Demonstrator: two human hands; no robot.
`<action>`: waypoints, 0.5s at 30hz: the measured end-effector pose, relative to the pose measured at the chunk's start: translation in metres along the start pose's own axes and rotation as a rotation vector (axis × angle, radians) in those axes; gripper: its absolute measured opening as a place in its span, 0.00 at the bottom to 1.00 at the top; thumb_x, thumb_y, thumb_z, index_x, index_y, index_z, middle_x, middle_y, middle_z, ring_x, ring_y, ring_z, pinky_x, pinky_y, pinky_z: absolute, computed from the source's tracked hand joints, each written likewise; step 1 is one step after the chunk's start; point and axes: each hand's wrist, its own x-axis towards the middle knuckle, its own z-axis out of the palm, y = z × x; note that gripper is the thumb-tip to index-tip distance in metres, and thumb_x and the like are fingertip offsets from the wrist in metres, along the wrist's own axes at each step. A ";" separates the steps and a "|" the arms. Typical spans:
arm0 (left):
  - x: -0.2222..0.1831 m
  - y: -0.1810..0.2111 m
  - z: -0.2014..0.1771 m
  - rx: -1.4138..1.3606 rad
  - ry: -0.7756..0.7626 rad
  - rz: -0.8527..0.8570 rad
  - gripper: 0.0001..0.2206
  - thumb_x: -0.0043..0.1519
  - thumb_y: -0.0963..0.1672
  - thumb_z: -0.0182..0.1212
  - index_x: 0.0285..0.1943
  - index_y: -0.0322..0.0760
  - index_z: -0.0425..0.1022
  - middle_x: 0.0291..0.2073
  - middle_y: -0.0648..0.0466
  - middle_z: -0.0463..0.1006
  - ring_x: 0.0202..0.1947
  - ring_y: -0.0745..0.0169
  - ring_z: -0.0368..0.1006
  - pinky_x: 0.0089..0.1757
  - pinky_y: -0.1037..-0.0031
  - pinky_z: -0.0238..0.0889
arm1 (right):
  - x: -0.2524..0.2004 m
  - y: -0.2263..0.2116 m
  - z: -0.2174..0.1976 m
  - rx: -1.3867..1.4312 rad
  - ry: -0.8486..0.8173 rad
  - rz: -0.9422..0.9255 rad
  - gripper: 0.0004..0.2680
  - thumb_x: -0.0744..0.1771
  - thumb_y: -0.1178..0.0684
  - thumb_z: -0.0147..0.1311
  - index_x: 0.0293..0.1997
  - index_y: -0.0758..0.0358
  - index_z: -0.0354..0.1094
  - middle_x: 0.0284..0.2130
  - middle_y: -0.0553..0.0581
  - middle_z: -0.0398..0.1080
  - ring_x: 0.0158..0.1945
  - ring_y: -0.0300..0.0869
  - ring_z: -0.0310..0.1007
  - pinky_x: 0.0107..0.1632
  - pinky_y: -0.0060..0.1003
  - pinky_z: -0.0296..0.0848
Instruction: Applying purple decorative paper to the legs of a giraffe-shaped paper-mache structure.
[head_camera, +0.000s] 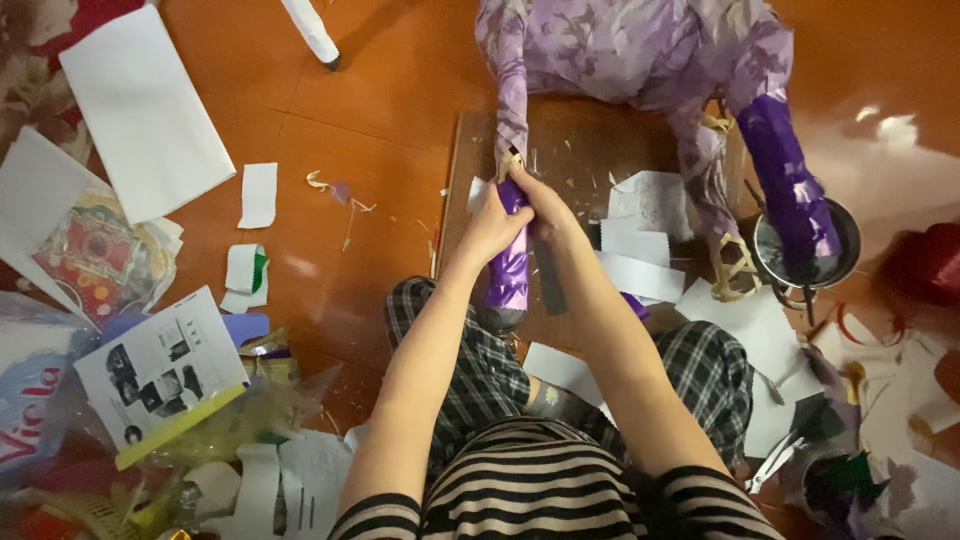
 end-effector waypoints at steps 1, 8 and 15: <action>-0.010 0.011 -0.007 0.004 0.000 -0.002 0.40 0.58 0.51 0.67 0.73 0.29 0.49 0.56 0.30 0.77 0.50 0.40 0.80 0.47 0.57 0.75 | 0.011 0.007 -0.003 0.004 -0.002 0.001 0.18 0.68 0.35 0.52 0.46 0.63 0.72 0.38 0.59 0.76 0.38 0.45 0.76 0.38 0.40 0.80; -0.030 0.013 -0.018 -0.176 0.252 -0.080 0.52 0.61 0.58 0.64 0.83 0.39 0.29 0.75 0.33 0.54 0.57 0.26 0.71 0.54 0.47 0.67 | 0.003 0.014 0.012 0.495 -0.236 -0.064 0.17 0.67 0.44 0.64 0.53 0.67 0.72 0.42 0.64 0.76 0.44 0.49 0.77 0.48 0.43 0.79; -0.009 0.036 -0.011 0.179 0.164 -0.157 0.31 0.69 0.54 0.34 0.81 0.39 0.47 0.64 0.31 0.69 0.62 0.29 0.67 0.61 0.50 0.59 | 0.023 0.025 -0.002 0.528 -0.182 -0.189 0.15 0.67 0.50 0.62 0.59 0.61 0.71 0.50 0.57 0.76 0.52 0.44 0.76 0.57 0.40 0.76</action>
